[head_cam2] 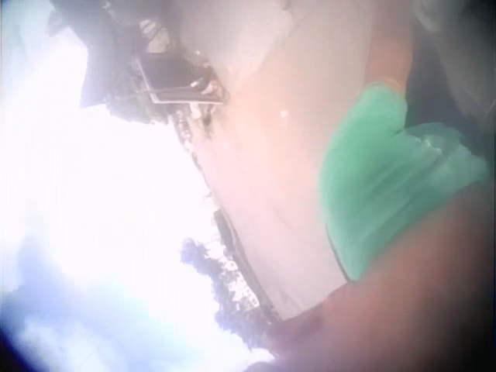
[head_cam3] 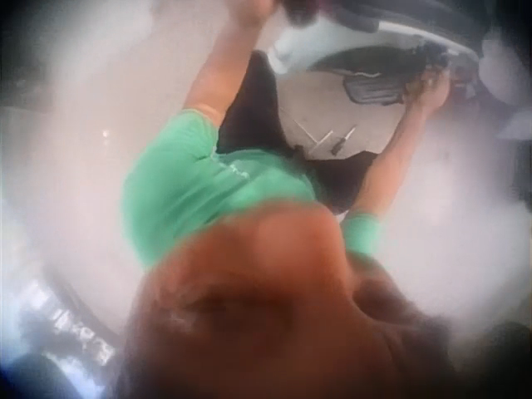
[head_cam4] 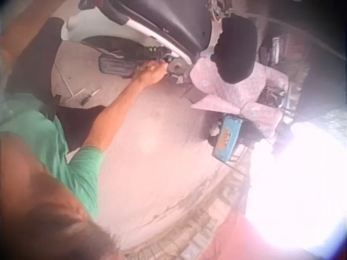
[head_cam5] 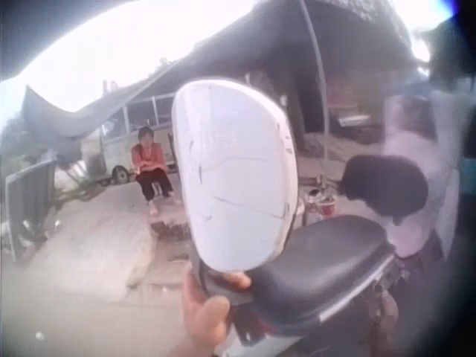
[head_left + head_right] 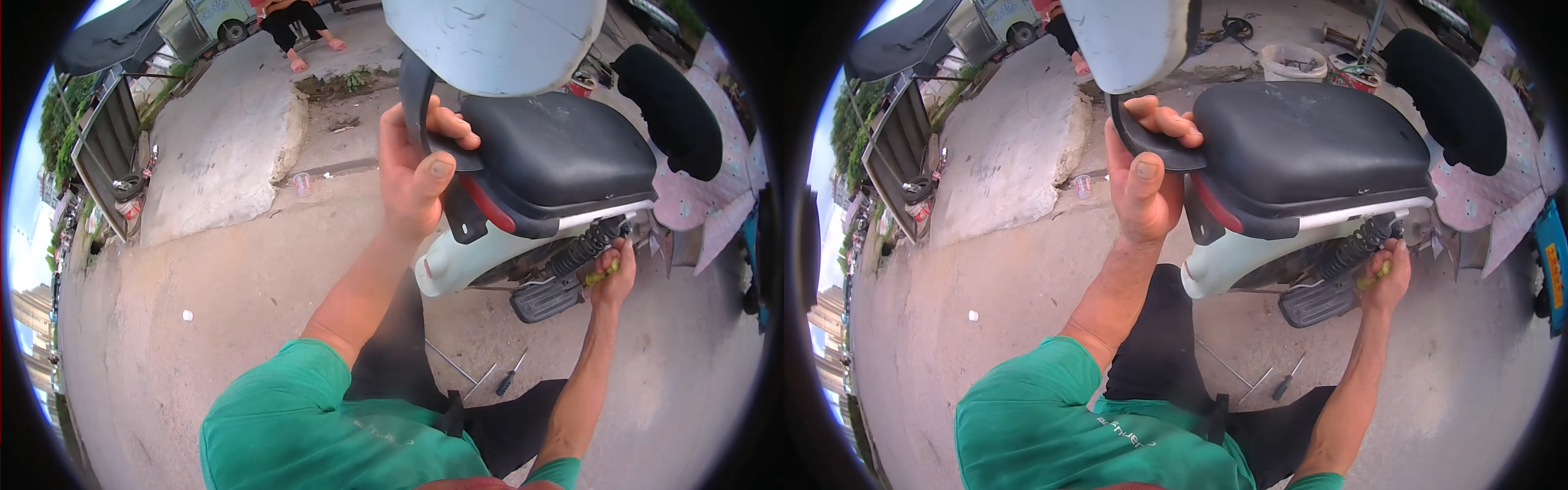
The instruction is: The person uses a T-handle wrench and a screwdriver to loosen and remove screws from the rear bodywork and mechanical components of a scooter.
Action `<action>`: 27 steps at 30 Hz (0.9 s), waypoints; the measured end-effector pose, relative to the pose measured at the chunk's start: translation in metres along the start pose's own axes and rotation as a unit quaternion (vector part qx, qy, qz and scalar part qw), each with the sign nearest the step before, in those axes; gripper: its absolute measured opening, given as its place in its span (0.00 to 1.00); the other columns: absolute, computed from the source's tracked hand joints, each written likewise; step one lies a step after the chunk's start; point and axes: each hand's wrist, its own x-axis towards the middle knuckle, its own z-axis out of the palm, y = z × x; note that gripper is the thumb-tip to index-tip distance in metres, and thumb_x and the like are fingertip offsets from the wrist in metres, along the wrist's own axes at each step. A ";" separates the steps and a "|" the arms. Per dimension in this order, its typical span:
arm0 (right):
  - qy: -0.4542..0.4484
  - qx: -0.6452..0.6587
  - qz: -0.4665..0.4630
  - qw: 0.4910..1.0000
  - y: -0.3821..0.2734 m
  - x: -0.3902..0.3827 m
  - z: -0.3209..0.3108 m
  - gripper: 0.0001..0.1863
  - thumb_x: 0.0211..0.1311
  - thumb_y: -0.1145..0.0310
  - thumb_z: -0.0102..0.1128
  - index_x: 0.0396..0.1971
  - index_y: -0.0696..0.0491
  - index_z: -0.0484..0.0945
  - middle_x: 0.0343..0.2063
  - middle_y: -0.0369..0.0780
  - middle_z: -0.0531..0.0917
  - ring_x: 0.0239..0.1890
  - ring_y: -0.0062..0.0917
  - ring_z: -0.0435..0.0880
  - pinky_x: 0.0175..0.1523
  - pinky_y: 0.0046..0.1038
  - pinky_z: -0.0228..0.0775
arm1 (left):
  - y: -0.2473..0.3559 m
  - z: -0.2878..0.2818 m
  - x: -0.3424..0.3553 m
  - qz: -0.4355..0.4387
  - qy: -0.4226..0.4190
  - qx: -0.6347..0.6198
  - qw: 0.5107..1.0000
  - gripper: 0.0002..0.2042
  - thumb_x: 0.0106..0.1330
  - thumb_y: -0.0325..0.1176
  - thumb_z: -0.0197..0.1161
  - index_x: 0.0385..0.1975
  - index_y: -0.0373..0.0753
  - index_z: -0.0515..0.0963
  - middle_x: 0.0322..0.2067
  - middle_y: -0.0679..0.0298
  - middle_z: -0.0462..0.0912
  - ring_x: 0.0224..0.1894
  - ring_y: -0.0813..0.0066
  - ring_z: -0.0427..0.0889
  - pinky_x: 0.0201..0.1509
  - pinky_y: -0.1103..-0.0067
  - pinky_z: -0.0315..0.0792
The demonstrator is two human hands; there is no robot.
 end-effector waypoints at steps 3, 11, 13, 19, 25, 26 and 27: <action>-0.123 0.044 0.005 0.991 0.004 0.001 -0.019 0.17 0.79 0.54 0.50 0.39 0.53 0.74 0.20 0.32 0.71 0.19 0.15 0.66 0.24 0.19 0.58 | 0.011 -0.011 -0.002 -0.002 0.020 0.001 1.000 0.35 0.63 0.50 0.72 0.63 0.39 0.64 0.44 0.58 0.80 0.47 0.67 0.80 0.71 0.63 0.62; 0.115 -0.180 -0.105 0.971 0.007 0.000 0.012 0.19 0.77 0.51 0.54 0.32 0.50 0.71 0.20 0.31 0.68 0.20 0.16 0.67 0.25 0.20 0.60 | 0.013 -0.008 -0.008 -0.002 0.025 -0.030 0.999 0.33 0.64 0.47 0.73 0.60 0.38 0.63 0.45 0.57 0.79 0.48 0.68 0.79 0.65 0.65 0.69; 0.176 -0.136 -0.028 0.975 0.003 -0.005 0.029 0.21 0.77 0.50 0.54 0.29 0.50 0.69 0.20 0.30 0.68 0.21 0.16 0.68 0.26 0.23 0.62 | 0.011 -0.010 -0.009 -0.008 0.021 -0.031 0.999 0.32 0.65 0.45 0.72 0.60 0.38 0.63 0.45 0.57 0.78 0.48 0.68 0.79 0.62 0.66 0.71; -0.177 0.063 0.053 0.981 0.010 0.002 -0.015 0.19 0.77 0.50 0.53 0.31 0.48 0.69 0.23 0.31 0.69 0.23 0.17 0.67 0.28 0.23 0.60 | 0.013 -0.008 -0.005 0.003 0.009 -0.034 0.999 0.32 0.66 0.46 0.72 0.61 0.37 0.62 0.47 0.57 0.77 0.48 0.69 0.78 0.60 0.68 0.73; -0.036 -0.056 0.005 0.998 0.003 -0.006 0.015 0.18 0.78 0.52 0.51 0.30 0.49 0.70 0.23 0.33 0.72 0.23 0.18 0.69 0.29 0.22 0.63 | 0.013 -0.010 -0.005 -0.006 0.010 -0.029 1.000 0.33 0.67 0.47 0.71 0.62 0.36 0.62 0.47 0.57 0.77 0.48 0.69 0.78 0.59 0.70 0.73; 0.031 -0.146 -0.045 0.988 -0.001 -0.009 0.023 0.18 0.79 0.53 0.51 0.30 0.50 0.70 0.23 0.33 0.72 0.23 0.18 0.69 0.29 0.22 0.64 | 0.012 -0.010 -0.005 -0.008 0.006 -0.029 1.000 0.32 0.67 0.47 0.71 0.62 0.36 0.62 0.47 0.58 0.77 0.48 0.69 0.78 0.59 0.70 0.73; 0.030 -0.146 -0.043 0.988 -0.003 -0.012 0.031 0.18 0.79 0.53 0.51 0.30 0.50 0.70 0.23 0.33 0.72 0.23 0.18 0.69 0.29 0.22 0.64 | 0.012 -0.011 -0.006 -0.009 0.006 -0.028 1.000 0.32 0.67 0.47 0.71 0.62 0.36 0.62 0.47 0.58 0.77 0.48 0.69 0.78 0.59 0.70 0.73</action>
